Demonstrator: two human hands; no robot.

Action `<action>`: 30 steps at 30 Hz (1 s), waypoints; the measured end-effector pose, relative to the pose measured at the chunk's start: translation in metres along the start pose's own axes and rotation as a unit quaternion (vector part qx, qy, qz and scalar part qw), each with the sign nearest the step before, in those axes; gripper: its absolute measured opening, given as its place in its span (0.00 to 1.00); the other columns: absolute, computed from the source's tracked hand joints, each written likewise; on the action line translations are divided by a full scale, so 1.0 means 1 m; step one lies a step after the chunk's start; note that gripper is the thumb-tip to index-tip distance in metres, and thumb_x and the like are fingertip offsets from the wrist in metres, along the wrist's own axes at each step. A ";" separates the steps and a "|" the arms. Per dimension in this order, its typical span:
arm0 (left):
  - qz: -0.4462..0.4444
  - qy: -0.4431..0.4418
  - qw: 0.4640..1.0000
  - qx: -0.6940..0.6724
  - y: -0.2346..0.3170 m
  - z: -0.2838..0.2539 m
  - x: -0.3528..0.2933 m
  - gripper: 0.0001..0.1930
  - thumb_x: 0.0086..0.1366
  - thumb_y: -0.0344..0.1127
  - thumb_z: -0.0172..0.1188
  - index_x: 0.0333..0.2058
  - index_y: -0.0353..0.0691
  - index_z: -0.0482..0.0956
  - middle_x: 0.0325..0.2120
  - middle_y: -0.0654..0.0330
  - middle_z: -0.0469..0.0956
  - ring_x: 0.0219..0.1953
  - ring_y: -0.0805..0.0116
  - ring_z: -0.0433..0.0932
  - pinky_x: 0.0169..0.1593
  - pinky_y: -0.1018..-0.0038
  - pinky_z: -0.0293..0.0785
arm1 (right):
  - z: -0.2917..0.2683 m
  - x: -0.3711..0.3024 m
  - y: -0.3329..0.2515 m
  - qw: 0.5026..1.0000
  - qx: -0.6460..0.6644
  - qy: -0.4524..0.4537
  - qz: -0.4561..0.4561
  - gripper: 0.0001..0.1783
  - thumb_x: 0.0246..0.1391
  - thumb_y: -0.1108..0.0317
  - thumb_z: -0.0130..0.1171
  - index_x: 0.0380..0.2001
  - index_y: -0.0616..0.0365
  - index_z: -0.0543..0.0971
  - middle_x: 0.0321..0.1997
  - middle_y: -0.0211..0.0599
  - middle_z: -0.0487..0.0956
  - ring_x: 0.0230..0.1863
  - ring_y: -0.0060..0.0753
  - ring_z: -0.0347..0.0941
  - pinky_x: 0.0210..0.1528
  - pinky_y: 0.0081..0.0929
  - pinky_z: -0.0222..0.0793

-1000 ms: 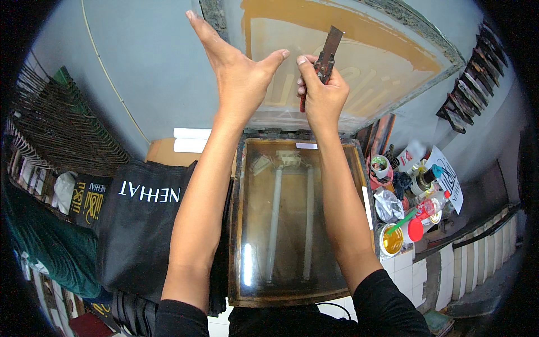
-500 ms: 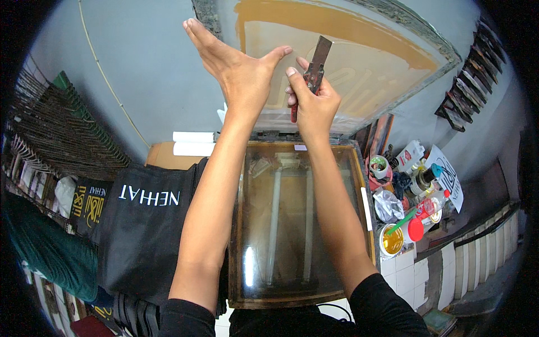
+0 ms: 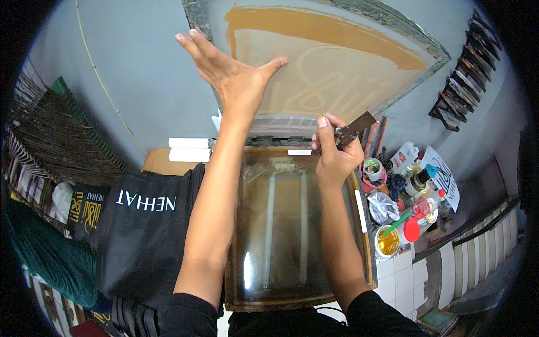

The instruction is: The person performs screen printing on black bags by placing a bag on a flat surface, lowering a screen over it, and using a squeegee to spread gold ink across the stencil, repeating this process for multiple bags.

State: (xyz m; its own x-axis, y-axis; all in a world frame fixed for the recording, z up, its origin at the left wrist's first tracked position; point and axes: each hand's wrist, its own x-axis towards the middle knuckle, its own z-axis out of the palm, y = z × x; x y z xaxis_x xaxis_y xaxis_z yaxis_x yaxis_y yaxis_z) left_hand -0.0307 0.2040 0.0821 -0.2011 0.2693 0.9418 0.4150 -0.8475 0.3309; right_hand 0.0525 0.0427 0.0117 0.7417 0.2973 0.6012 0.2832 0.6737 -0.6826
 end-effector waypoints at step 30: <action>-0.261 -0.122 0.820 -0.494 0.053 -0.106 0.012 0.20 0.71 0.36 0.54 0.56 0.29 0.74 0.62 0.45 0.71 0.64 0.53 0.71 0.67 0.62 0.63 | -0.021 0.212 -0.133 0.833 -0.455 -0.124 -0.290 0.19 0.57 0.50 0.65 0.36 0.55 0.85 0.15 0.33 0.75 0.17 0.30 0.75 0.27 0.33 0.70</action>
State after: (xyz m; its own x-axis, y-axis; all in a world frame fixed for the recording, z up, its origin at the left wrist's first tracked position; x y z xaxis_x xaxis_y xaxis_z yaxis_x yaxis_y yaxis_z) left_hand -0.1052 0.1137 0.1045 0.1107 0.6948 0.7107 -0.6181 -0.5118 0.5967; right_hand 0.1845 0.0017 0.2213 0.2044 0.3069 0.9296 0.9770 -0.0050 -0.2132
